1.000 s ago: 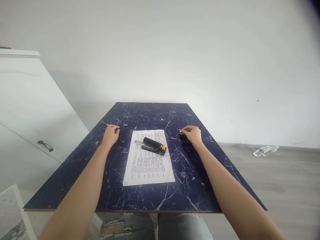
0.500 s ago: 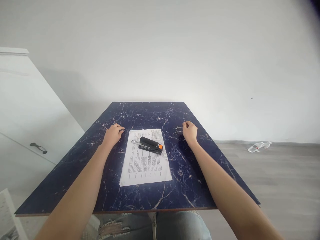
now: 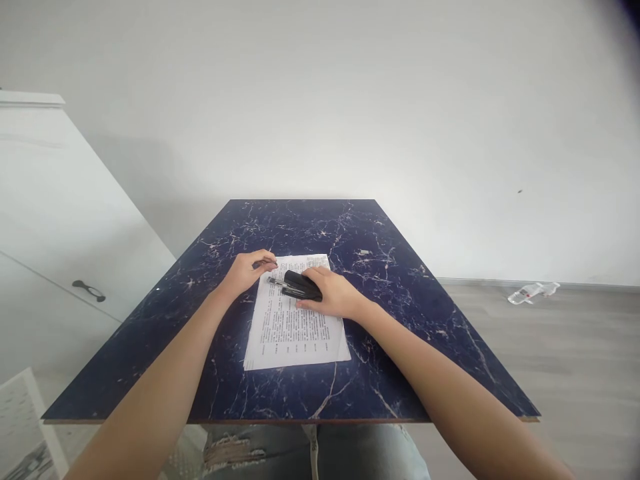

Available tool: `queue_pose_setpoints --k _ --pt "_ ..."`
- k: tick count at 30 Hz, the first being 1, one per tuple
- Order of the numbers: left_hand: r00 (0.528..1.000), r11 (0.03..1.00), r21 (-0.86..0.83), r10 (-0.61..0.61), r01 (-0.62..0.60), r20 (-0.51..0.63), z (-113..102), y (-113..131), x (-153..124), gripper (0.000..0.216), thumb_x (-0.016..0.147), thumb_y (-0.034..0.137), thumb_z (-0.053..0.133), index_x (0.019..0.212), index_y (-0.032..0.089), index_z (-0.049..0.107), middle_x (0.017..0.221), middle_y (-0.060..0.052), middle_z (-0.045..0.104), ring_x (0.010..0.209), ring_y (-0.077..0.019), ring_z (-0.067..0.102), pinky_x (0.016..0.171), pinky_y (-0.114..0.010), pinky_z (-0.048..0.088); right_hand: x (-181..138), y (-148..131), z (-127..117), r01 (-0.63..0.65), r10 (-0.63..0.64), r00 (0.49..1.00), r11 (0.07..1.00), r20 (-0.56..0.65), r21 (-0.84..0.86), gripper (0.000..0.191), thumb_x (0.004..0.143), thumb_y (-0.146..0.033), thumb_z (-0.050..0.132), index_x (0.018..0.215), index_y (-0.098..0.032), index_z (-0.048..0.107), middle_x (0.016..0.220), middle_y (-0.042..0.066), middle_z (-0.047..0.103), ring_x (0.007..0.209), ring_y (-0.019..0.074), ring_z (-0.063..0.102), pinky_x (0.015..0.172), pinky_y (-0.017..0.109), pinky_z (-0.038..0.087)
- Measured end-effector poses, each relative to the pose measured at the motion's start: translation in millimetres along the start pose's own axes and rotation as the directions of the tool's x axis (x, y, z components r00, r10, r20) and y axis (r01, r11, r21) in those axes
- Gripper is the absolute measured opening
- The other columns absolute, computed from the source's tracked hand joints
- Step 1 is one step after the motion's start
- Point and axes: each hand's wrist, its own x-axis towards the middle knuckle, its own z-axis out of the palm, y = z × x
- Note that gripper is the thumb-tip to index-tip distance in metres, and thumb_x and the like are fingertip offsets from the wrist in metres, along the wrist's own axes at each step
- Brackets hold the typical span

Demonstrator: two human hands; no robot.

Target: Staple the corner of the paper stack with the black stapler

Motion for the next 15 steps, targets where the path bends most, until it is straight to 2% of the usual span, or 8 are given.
queue_pose_setpoints --k 3,6,8,15 --pt "1.0 1.0 -0.014 0.02 -0.02 0.01 3.6 8.0 1.9 0.022 0.092 0.044 0.068 0.094 0.023 0.076 0.092 -0.005 0.077 0.085 -0.0218 0.072 0.088 -0.037 0.055 2.2 1.4 7.0 -0.095 0.096 0.994 0.995 0.057 -0.018 0.023 0.095 -0.038 0.062 0.109 -0.021 0.055 0.092 0.006 0.067 0.072 0.018 0.057 0.059 0.028 0.038" --pt "0.995 0.994 -0.06 0.093 -0.09 0.048 8.8 12.6 2.9 0.017 0.09 0.04 0.071 0.092 0.024 0.078 0.098 -0.005 0.078 0.091 -0.0221 0.073 0.097 -0.04 0.053 3.1 6.8 7.8 -0.13 0.132 0.99 0.991 0.045 -0.035 0.022 0.093 -0.034 0.061 0.11 -0.021 0.054 0.093 0.006 0.067 0.073 0.0176 0.057 0.059 0.027 0.036" --pt "0.989 0.988 -0.107 0.124 -0.114 0.083 12.8 14.3 2.9 0.015 0.088 0.038 0.074 0.091 0.024 0.078 0.101 -0.006 0.078 0.095 -0.0227 0.073 0.098 -0.041 0.054 2.8 9.4 7.0 -0.14 0.142 0.99 0.988 0.024 -0.059 0.022 0.092 -0.033 0.061 0.109 -0.021 0.055 0.094 0.006 0.067 0.073 0.0176 0.057 0.06 0.027 0.035" --pt "0.955 0.995 -0.098 0.054 -0.027 0.29 19.1 13.6 2.6 0.012 0.083 0.035 0.077 0.09 0.025 0.078 0.098 -0.006 0.077 0.093 -0.0236 0.072 0.09 -0.041 0.057 2.2 12.3 6.7 -0.155 0.154 0.988 0.987 -0.022 -0.035 0.019 0.09 -0.033 0.061 0.103 -0.021 0.054 0.087 0.004 0.067 0.068 0.0162 0.054 0.057 0.027 0.033"
